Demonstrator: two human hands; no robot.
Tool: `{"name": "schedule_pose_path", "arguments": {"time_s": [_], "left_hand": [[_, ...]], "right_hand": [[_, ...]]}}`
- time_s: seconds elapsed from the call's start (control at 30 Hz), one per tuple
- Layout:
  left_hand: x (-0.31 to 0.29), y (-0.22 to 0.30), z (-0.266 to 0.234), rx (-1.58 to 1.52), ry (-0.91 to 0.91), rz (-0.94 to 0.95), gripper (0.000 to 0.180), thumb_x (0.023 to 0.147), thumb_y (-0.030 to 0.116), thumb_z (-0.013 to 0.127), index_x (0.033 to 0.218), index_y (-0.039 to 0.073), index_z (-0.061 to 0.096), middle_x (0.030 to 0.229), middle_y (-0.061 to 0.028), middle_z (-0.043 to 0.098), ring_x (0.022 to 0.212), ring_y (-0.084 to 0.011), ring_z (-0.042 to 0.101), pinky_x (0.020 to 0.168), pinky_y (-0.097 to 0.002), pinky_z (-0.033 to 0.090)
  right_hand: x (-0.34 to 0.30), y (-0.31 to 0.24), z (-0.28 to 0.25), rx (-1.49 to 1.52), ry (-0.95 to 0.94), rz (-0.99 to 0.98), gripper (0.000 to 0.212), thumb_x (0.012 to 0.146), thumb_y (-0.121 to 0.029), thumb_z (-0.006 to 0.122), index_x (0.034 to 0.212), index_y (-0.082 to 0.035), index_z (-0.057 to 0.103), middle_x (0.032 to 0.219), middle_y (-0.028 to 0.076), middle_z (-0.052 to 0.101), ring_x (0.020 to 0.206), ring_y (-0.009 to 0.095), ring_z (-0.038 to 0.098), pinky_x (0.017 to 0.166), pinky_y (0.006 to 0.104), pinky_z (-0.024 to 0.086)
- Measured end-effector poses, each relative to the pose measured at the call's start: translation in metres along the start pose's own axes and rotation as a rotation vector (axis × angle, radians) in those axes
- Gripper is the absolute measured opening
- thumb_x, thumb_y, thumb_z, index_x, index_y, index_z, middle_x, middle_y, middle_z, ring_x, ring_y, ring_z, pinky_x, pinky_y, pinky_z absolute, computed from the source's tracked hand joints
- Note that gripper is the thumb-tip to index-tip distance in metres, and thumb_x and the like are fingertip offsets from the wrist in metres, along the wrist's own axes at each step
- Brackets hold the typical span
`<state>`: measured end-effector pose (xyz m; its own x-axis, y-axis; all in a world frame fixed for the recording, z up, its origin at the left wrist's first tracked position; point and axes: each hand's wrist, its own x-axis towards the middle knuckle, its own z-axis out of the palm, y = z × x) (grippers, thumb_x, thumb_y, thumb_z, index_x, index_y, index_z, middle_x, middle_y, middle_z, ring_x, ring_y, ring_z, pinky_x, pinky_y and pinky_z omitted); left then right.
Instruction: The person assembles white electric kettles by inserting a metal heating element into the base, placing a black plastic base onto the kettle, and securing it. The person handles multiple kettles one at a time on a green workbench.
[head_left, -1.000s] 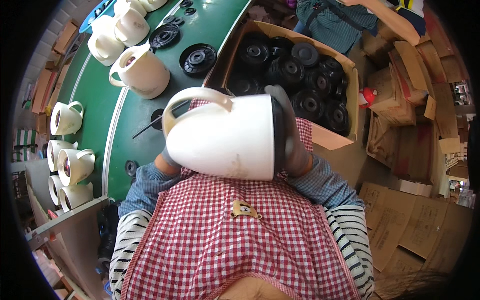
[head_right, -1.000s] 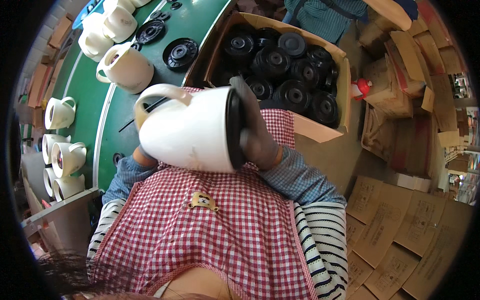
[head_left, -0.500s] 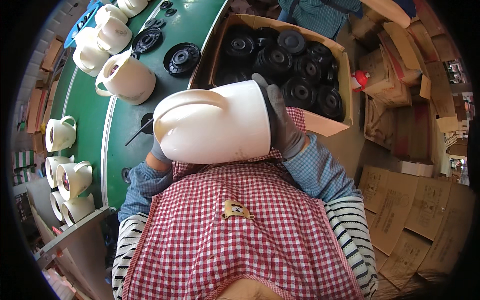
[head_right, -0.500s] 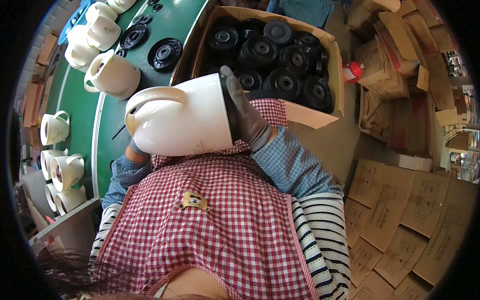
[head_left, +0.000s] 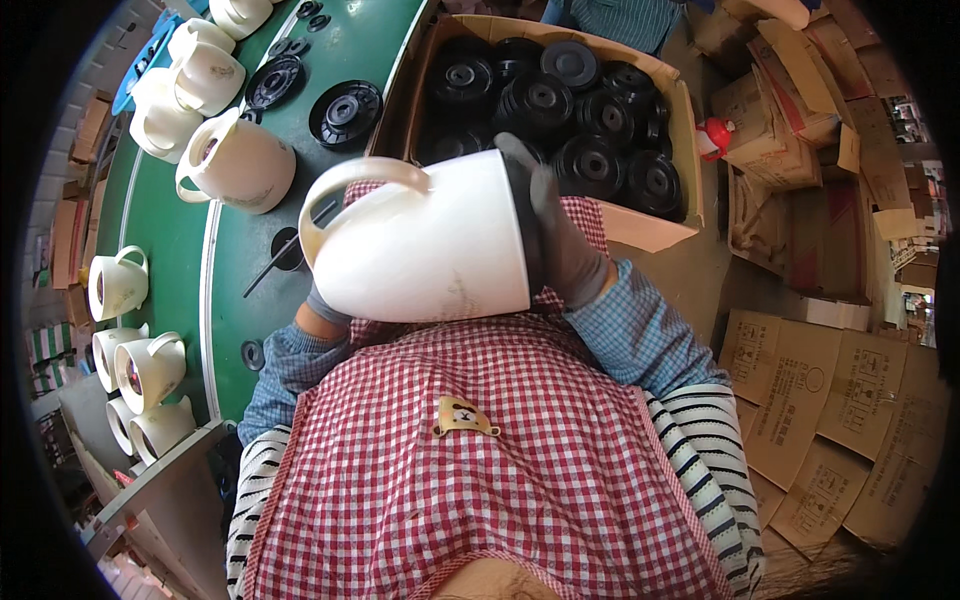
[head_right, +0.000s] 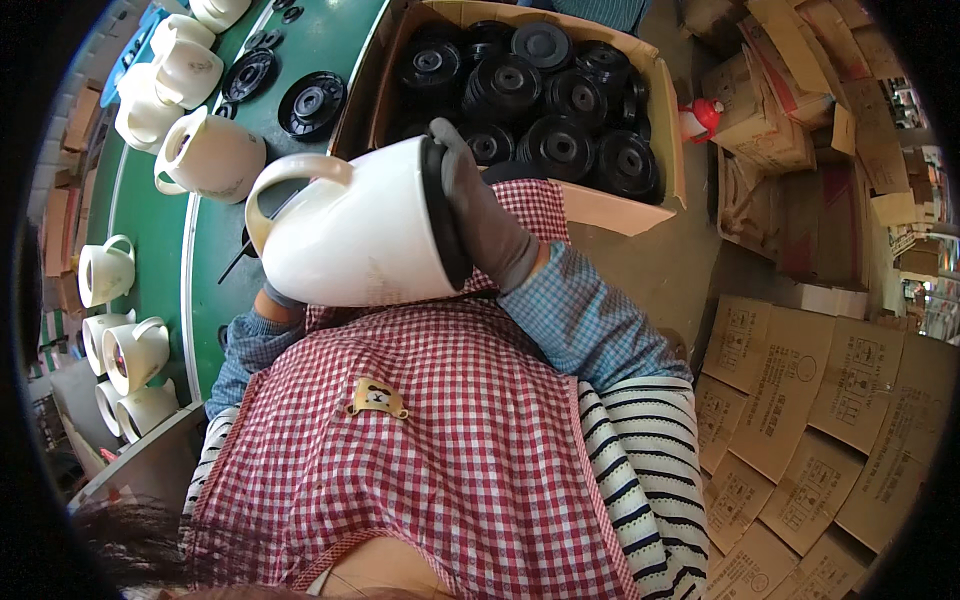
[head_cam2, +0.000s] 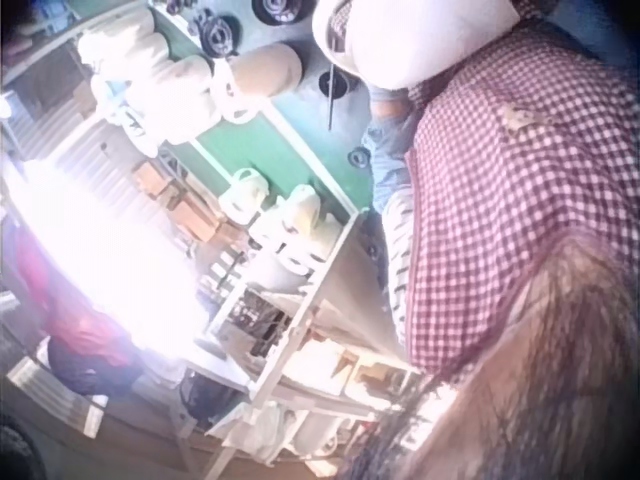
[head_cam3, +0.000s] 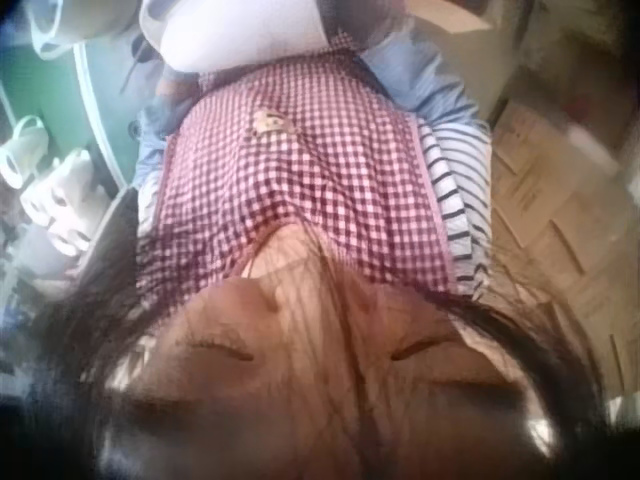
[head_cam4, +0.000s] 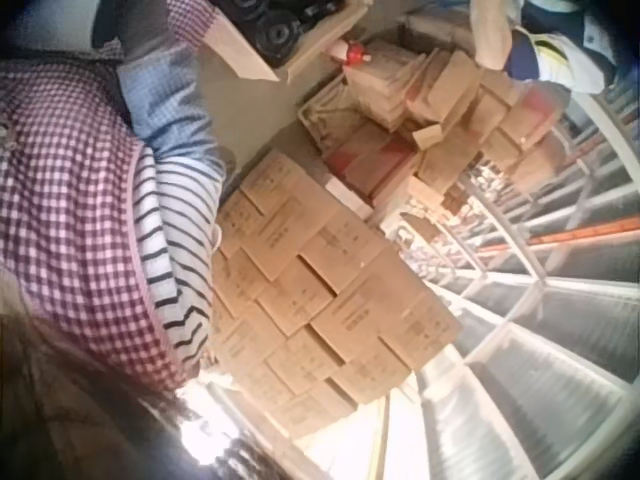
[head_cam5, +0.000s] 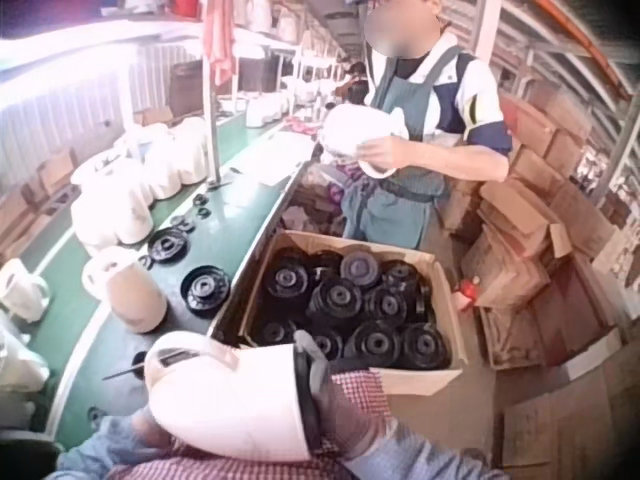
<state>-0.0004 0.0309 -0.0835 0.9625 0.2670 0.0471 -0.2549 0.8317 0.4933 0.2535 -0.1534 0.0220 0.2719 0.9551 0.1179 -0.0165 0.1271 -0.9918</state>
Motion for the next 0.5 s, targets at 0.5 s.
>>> {"name": "schedule_pose_path", "arguments": {"time_s": [0.5], "left_hand": [[0.007,0.000,0.032,0.512,0.163,0.077,0.058,0.105,0.033,0.050,0.155,0.008,0.034,0.151,-0.0178,0.045,0.134,-0.0304,0.052,0.108,-0.0456,0.047]], "right_hand": [[-0.023,0.008,-0.001,-0.024,0.013,-0.520,0.102,0.086,-0.067,0.062,0.160,-0.010,0.020,0.159,0.027,0.026,0.146,0.040,0.031,0.117,0.0553,0.030]]}}
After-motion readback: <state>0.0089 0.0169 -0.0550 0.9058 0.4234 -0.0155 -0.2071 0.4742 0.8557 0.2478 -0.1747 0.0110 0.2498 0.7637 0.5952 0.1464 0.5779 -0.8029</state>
